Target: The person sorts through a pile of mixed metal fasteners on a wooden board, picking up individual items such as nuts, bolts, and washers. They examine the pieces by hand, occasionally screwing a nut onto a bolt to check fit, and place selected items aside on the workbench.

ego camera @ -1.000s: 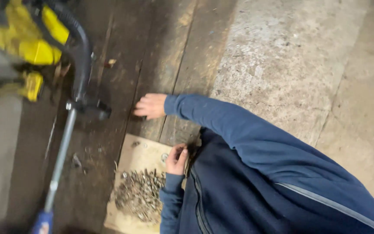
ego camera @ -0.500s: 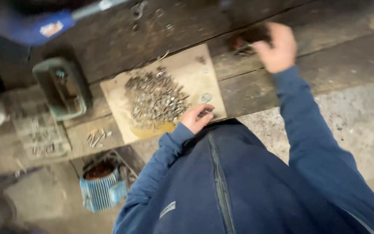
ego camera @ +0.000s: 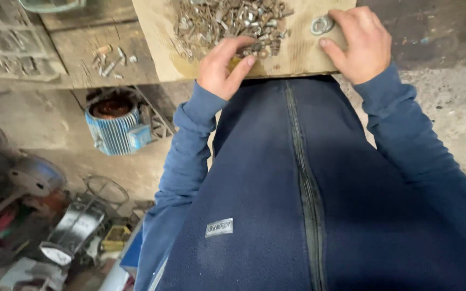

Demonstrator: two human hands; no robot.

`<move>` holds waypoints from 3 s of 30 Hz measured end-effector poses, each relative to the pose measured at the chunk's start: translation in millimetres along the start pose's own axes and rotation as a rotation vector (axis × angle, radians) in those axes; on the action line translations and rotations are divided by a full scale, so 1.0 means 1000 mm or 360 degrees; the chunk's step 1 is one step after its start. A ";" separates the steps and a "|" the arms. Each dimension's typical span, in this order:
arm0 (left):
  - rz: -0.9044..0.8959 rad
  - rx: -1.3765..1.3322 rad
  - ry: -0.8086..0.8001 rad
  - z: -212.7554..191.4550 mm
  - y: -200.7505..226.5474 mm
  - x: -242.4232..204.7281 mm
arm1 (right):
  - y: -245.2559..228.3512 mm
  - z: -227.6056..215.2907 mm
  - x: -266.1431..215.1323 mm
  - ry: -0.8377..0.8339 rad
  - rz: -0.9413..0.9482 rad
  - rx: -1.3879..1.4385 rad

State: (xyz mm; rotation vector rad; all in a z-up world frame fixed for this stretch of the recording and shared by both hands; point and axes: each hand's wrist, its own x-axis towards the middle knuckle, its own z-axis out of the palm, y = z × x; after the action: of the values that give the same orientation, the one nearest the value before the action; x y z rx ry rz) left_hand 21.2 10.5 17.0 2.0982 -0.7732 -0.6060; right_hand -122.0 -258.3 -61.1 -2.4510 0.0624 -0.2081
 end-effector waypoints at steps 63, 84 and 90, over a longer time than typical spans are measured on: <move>-0.0601 -0.1682 0.0036 0.198 0.036 0.037 | -0.013 -0.064 -0.010 -0.0058 -0.0332 -0.0065; 0.0109 0.0772 0.0151 0.173 0.003 0.141 | 0.103 -0.062 -0.075 0.0111 0.0158 -0.0189; 0.0226 0.1059 0.0229 0.176 0.008 0.153 | 0.100 -0.060 -0.088 0.0154 0.0248 -0.0128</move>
State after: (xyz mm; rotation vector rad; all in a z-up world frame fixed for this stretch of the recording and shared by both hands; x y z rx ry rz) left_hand 12.4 -192.0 -98.9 2.6120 -1.1391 -0.1131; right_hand -218.2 -364.6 -90.4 -2.5006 0.3086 -0.2597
